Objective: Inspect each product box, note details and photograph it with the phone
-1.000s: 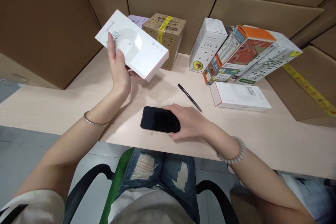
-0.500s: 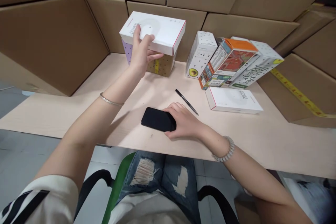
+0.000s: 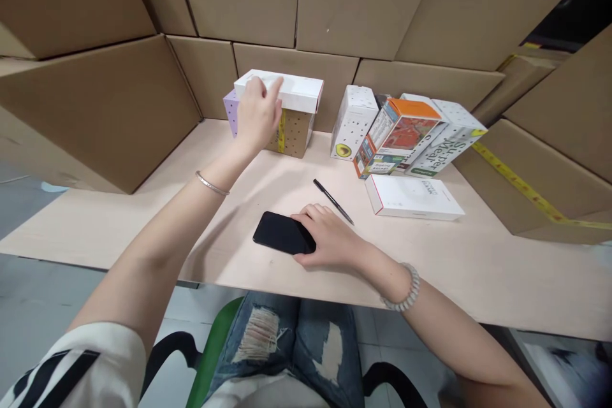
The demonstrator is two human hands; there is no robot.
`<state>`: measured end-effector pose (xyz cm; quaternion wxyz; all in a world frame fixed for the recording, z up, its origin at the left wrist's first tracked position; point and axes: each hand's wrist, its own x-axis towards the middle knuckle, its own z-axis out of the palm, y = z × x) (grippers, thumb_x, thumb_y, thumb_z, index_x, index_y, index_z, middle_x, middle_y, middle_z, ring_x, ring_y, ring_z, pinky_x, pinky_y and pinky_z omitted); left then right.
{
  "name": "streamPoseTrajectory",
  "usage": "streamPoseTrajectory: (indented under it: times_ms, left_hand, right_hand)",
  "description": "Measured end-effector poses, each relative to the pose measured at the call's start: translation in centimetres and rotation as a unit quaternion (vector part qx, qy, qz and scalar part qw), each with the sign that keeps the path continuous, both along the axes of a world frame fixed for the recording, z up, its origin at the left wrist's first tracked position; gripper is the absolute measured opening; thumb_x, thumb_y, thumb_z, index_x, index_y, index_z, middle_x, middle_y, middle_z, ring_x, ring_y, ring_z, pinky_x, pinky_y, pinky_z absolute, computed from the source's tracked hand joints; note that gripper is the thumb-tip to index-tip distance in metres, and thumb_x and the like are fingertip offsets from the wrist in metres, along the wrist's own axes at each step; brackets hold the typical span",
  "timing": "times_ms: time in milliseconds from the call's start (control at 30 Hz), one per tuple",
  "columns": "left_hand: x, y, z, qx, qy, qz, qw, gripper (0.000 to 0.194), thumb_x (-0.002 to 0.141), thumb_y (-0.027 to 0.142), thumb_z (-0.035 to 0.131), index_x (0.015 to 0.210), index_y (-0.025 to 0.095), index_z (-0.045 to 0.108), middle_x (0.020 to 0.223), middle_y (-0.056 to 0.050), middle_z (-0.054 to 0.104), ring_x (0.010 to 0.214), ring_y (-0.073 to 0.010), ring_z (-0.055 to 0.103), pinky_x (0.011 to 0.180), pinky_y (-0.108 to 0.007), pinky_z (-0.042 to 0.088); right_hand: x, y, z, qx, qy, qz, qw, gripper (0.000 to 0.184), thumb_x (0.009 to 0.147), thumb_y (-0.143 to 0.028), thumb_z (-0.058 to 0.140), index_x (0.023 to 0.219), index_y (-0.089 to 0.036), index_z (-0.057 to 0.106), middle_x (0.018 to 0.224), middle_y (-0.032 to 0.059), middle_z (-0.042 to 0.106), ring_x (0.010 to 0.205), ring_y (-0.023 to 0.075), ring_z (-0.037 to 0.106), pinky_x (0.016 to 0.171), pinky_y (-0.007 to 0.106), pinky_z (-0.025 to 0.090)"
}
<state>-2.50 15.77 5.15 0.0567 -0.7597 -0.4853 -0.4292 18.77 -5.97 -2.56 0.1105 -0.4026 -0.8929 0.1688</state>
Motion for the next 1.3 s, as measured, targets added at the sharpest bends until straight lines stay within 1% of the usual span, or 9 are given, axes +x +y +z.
streamPoseTrajectory:
  times_ms: [233, 467, 567, 667, 733, 867, 1000, 1167, 1300]
  left_hand:
    - [1.7, 0.6, -1.2, 0.017, 0.109, -0.114, 0.987, 0.065, 0.105, 0.052, 0.052, 0.161, 0.019, 0.057, 0.173, -0.021, 0.049, 0.166, -0.0444, 0.037, 0.138, -0.063, 0.02]
    - [-0.2, 6.0, -1.4, -0.022, 0.07, -0.198, 0.977, 0.063, 0.094, 0.052, 0.067, 0.152, 0.026, 0.067, 0.176, -0.015, 0.046, 0.171, -0.0433, 0.029, 0.136, -0.067, 0.029]
    - [-1.1, 6.1, -0.8, -0.015, 0.077, -0.21, 0.974, 0.059, 0.094, 0.048, 0.066, 0.148, 0.026, 0.068, 0.171, -0.016, 0.051, 0.167, -0.0437, 0.035, 0.134, -0.068, 0.03]
    - [-1.1, 3.0, -0.9, 0.019, 0.098, -0.187, 0.977, 0.052, 0.097, 0.038, 0.06, 0.146, 0.022, 0.067, 0.166, -0.021, 0.055, 0.158, -0.0454, 0.047, 0.128, -0.07, 0.037]
    - [-1.0, -0.6, -1.9, 0.044, 0.121, -0.194, 0.973, 0.047, 0.099, 0.03, 0.056, 0.144, 0.021, 0.067, 0.152, -0.022, 0.064, 0.141, -0.0421, 0.061, 0.116, -0.065, 0.05]
    - [-0.9, -8.2, -4.8, 0.087, 0.193, -0.294, 0.932, 0.033, 0.105, 0.026, 0.052, 0.132, 0.02, 0.07, 0.128, -0.017, 0.074, 0.109, -0.03, 0.074, 0.092, -0.046, 0.062]
    - [-1.0, -12.9, -7.1, 0.059, 0.237, -0.355, 0.902, 0.028, 0.112, 0.03, 0.049, 0.128, 0.018, 0.07, 0.121, -0.015, 0.078, 0.104, -0.0245, 0.077, 0.091, -0.038, 0.063]
    - [-0.7, -13.7, -9.0, 0.008, 0.243, -0.393, 0.887, 0.032, 0.112, 0.029, 0.05, 0.135, 0.017, 0.068, 0.13, -0.017, 0.076, 0.115, -0.0275, 0.077, 0.099, -0.039, 0.063]
    - [-0.5, -13.4, -10.0, -0.03, 0.233, -0.408, 0.882, 0.033, 0.111, 0.027, 0.052, 0.136, 0.016, 0.07, 0.128, -0.019, 0.075, 0.113, -0.0295, 0.077, 0.1, -0.043, 0.063]
  right_hand:
    - [0.2, 0.4, 0.1, -0.01, -0.001, -0.001, 1.0, 0.08, 0.084, -0.046, 0.082, 0.15, -0.004, 0.064, 0.133, 0.0216, 0.068, 0.127, 0.0388, 0.061, 0.116, 0.057, 0.049]
    - [0.7, 1.1, -0.7, -0.011, 0.008, -0.008, 1.0, 0.083, 0.084, -0.049, 0.083, 0.152, -0.007, 0.062, 0.136, 0.0213, 0.067, 0.13, 0.0384, 0.061, 0.119, 0.058, 0.048]
    - [0.9, 1.3, -0.5, -0.008, 0.024, 0.005, 1.0, 0.081, 0.082, -0.052, 0.087, 0.147, -0.01, 0.066, 0.133, 0.0202, 0.068, 0.126, 0.037, 0.064, 0.116, 0.057, 0.051]
    - [2.0, 1.7, 0.8, 0.024, 0.073, -0.05, 0.996, 0.057, 0.082, -0.057, 0.088, 0.119, -0.014, 0.077, 0.119, 0.0154, 0.07, 0.11, 0.031, 0.069, 0.103, 0.048, 0.058]
    - [3.5, 2.0, 2.2, 0.097, 0.08, -0.199, 0.972, 0.037, 0.091, -0.052, 0.078, 0.099, -0.017, 0.076, 0.11, 0.0144, 0.069, 0.105, 0.0303, 0.07, 0.099, 0.046, 0.059]
    - [7.7, 2.7, 4.7, 0.14, -0.086, -0.432, 0.887, 0.05, 0.096, -0.049, 0.067, 0.125, -0.009, 0.074, 0.14, 0.0272, 0.067, 0.138, 0.0459, 0.061, 0.118, 0.06, 0.048]
    - [10.1, 3.3, 5.0, -0.075, -0.238, -0.445, 0.86, 0.104, 0.092, -0.063, 0.07, 0.17, -0.002, 0.038, 0.182, 0.0286, 0.032, 0.171, 0.0484, 0.027, 0.137, 0.061, 0.03]
    - [8.5, 2.8, 5.0, -0.105, -0.294, -0.414, 0.855, 0.105, 0.089, -0.068, 0.07, 0.165, -0.001, 0.042, 0.166, 0.035, 0.049, 0.155, 0.0539, 0.048, 0.125, 0.062, 0.043]
    - [10.3, 2.5, 4.6, -0.076, -0.242, -0.334, 0.908, 0.1, 0.075, -0.061, 0.086, 0.156, -0.012, 0.055, 0.156, 0.0283, 0.056, 0.144, 0.0478, 0.058, 0.117, 0.054, 0.051]
